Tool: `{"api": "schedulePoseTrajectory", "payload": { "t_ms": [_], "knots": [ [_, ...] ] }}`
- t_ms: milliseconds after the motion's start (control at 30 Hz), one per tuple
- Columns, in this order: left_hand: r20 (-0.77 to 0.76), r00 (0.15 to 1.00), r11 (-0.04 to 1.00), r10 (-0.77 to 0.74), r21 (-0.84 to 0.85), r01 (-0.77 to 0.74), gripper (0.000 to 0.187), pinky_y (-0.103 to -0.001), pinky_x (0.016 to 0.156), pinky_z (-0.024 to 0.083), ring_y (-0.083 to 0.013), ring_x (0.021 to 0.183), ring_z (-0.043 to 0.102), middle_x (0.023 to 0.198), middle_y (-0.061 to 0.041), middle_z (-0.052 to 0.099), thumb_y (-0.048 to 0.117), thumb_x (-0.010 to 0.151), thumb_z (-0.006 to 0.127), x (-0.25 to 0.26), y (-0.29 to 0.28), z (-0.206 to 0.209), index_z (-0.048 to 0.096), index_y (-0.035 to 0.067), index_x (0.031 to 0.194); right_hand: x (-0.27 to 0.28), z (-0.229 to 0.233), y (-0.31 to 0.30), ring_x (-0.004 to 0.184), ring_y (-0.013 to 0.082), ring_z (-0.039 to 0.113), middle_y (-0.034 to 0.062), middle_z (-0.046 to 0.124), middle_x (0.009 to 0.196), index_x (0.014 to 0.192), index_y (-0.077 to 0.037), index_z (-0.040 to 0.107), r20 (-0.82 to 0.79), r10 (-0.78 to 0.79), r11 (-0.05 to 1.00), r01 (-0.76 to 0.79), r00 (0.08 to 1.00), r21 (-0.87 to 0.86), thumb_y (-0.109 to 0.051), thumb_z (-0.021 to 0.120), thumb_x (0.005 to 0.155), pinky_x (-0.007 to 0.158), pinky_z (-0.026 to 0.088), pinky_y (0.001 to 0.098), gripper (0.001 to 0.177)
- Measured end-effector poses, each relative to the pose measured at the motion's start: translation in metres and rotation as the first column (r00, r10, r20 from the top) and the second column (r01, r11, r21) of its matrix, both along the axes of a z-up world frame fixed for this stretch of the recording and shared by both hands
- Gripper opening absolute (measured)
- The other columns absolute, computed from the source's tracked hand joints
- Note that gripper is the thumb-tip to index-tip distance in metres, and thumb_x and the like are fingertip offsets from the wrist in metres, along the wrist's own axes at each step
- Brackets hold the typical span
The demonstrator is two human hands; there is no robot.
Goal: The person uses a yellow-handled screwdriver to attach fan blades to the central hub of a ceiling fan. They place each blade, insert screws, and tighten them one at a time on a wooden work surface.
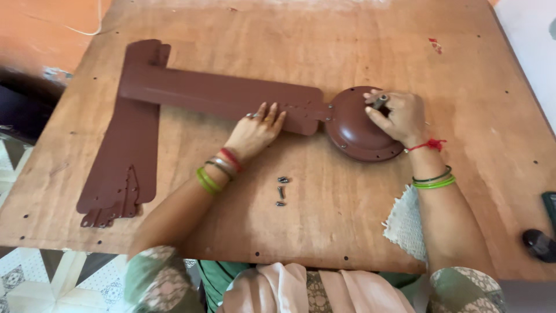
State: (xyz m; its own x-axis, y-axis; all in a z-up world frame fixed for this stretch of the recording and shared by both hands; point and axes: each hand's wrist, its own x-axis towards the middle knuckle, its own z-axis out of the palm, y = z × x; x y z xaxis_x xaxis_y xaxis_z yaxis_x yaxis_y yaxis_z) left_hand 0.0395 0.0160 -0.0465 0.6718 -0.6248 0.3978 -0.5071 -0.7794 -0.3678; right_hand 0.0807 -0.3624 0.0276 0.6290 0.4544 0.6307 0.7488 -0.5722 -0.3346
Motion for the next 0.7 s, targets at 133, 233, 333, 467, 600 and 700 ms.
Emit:
{"api": "schedulePoseTrajectory", "payload": {
  "t_ms": [133,233,333,467,600,700],
  "knots": [
    [-0.036,0.997,0.998,0.067,-0.02,-0.067,0.044,-0.043,0.084,0.06,-0.031,0.124,0.065,0.141,-0.016,0.062,0.016,0.09,0.056,-0.036,0.022,0.008,0.064,0.006,0.132,-0.008,0.001,0.021,0.107,0.0258,0.075,0.0102,0.077,0.108,0.092,-0.005,0.076,0.027,0.073,0.995,-0.071,0.997,-0.072,-0.021,0.077,0.092,0.09,0.06,0.0363,0.016],
    [-0.08,0.991,0.993,0.105,-0.05,-0.109,0.043,-0.042,0.089,0.059,-0.0274,0.124,0.065,0.141,-0.012,0.064,0.014,0.09,0.057,-0.065,0.037,0.014,0.065,0.007,0.132,-0.017,0.004,0.038,0.106,0.0285,0.074,0.0112,0.077,0.105,0.087,-0.004,0.074,0.107,0.106,0.987,-0.091,0.989,-0.129,-0.026,0.078,0.09,0.089,0.06,0.0371,0.023],
    [-0.149,0.977,0.985,0.15,-0.064,-0.161,0.047,-0.042,0.09,0.057,-0.0264,0.122,0.065,0.138,-0.012,0.065,0.015,0.084,0.059,-0.083,0.04,0.022,0.066,0.007,0.13,-0.025,0.013,0.044,0.092,0.0282,0.073,0.0117,0.076,0.095,0.086,-0.004,0.074,0.147,-0.032,0.992,0.049,0.989,-0.112,-0.031,0.08,0.089,0.08,0.057,0.0367,0.029],
    [-0.278,0.95,0.962,0.145,-0.184,-0.201,0.041,-0.042,0.098,0.055,-0.0265,0.126,0.064,0.139,-0.011,0.065,0.011,0.086,0.063,-0.099,0.037,0.043,0.067,0.007,0.127,-0.033,0.038,0.039,0.06,0.021,0.055,0.014,0.057,0.068,0.088,-0.001,0.071,-0.066,-0.309,0.937,0.316,0.949,0.152,-0.024,0.073,0.105,0.056,0.043,0.0326,0.029],
    [-0.466,0.883,0.912,0.05,-0.338,-0.231,0.052,-0.045,0.099,0.05,-0.0305,0.125,0.059,0.141,-0.012,0.06,0.024,0.076,0.077,-0.096,0.028,0.072,0.067,0.01,0.125,-0.031,0.069,0.043,0.078,0.0114,0.049,0.0022,0.057,0.094,0.118,-0.005,0.055,-0.168,0.309,0.7,-0.104,0.936,0.706,-0.008,0.056,0.106,0.08,0.048,0.0269,0.012],
    [-0.462,0.883,0.884,-0.083,-0.442,-0.149,0.058,-0.046,0.102,0.048,-0.0333,0.134,0.052,0.145,-0.012,0.057,0.034,0.076,0.083,-0.079,0.006,0.084,0.067,0.012,0.127,-0.023,0.087,0.065,0.091,0.0111,0.054,0.0023,0.058,0.105,0.126,-0.005,0.05,-0.273,0.67,0.532,-0.191,0.691,0.825,0.0,0.055,0.107,0.093,0.052,0.0297,0.02]
  ]
}}
